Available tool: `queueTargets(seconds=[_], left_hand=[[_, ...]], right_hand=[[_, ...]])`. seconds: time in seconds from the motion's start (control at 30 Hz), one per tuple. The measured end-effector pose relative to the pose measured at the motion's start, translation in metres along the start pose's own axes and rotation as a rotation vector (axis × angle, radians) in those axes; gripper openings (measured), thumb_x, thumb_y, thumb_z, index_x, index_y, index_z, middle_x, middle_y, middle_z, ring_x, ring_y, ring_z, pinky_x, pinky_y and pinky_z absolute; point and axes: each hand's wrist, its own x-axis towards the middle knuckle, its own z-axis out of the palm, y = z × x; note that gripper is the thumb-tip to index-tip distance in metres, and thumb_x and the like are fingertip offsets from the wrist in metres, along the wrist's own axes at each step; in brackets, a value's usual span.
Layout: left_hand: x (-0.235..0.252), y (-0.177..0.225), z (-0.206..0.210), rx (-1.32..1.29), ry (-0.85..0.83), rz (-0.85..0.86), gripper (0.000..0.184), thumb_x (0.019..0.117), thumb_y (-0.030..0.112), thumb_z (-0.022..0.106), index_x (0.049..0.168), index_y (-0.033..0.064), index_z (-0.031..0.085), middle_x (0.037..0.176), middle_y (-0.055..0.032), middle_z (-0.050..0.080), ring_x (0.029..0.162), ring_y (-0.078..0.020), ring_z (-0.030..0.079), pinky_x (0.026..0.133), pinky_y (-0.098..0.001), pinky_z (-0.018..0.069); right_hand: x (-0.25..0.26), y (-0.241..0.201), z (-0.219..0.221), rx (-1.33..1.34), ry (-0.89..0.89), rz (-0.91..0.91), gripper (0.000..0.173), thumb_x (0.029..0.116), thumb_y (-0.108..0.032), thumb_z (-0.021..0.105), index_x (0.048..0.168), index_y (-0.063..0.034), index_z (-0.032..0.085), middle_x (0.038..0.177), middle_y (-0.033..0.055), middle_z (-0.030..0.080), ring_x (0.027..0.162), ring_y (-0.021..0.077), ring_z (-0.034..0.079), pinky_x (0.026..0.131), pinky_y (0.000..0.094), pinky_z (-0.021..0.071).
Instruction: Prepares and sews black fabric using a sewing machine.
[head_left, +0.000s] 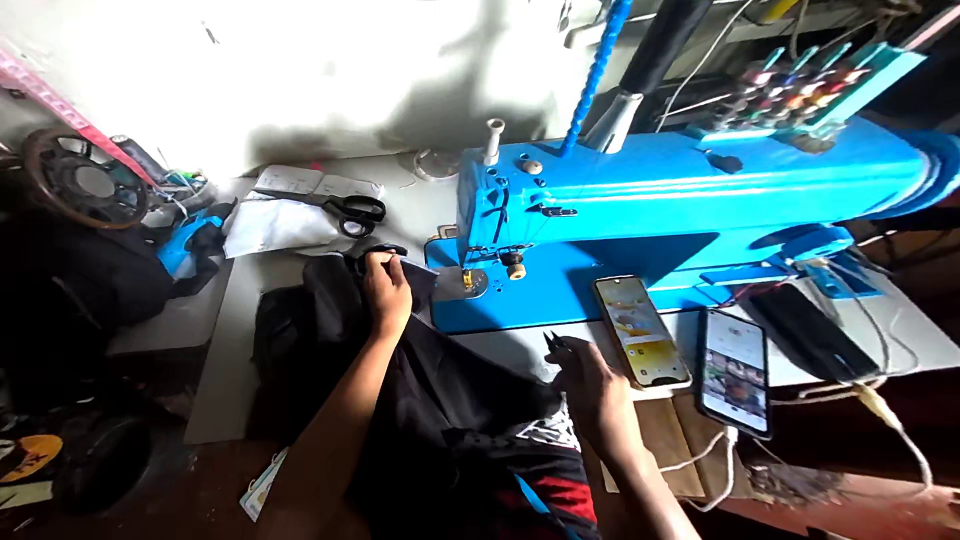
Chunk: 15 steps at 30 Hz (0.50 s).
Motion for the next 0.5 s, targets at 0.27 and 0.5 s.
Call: queueTargets(seconds=[0.27, 0.5], left_hand=[[-0.051, -0.002, -0.035, -0.076, 0.174, -0.101, 0.026, 0.1067, 0.012, 0.048, 0.117, -0.0101, 0.057, 0.131, -0.0241, 0.062, 0.126, -0.0265, 0.059, 0.108, -0.0393, 0.0454], [-0.052, -0.003, -0.034, -0.112, 0.179, -0.093, 0.026, 0.1075, 0.013, 0.048, 0.117, -0.0093, 0.057, 0.132, -0.0241, 0.062, 0.127, -0.0277, 0.059, 0.109, -0.0409, 0.0458]], right_hand=[[0.059, -0.056, 0.066, -0.151, -0.266, -0.134, 0.035, 0.1090, -0.027, 0.046, 0.121, -0.0023, 0.068, 0.096, 0.0233, 0.073, 0.083, 0.0461, 0.072, 0.070, 0.0615, 0.0550], [0.092, -0.084, 0.089, -0.347, -0.464, -0.157, 0.043, 0.1066, -0.038, 0.052, 0.112, 0.0014, 0.067, 0.098, 0.0259, 0.071, 0.089, 0.0474, 0.070, 0.070, 0.0626, 0.0527]])
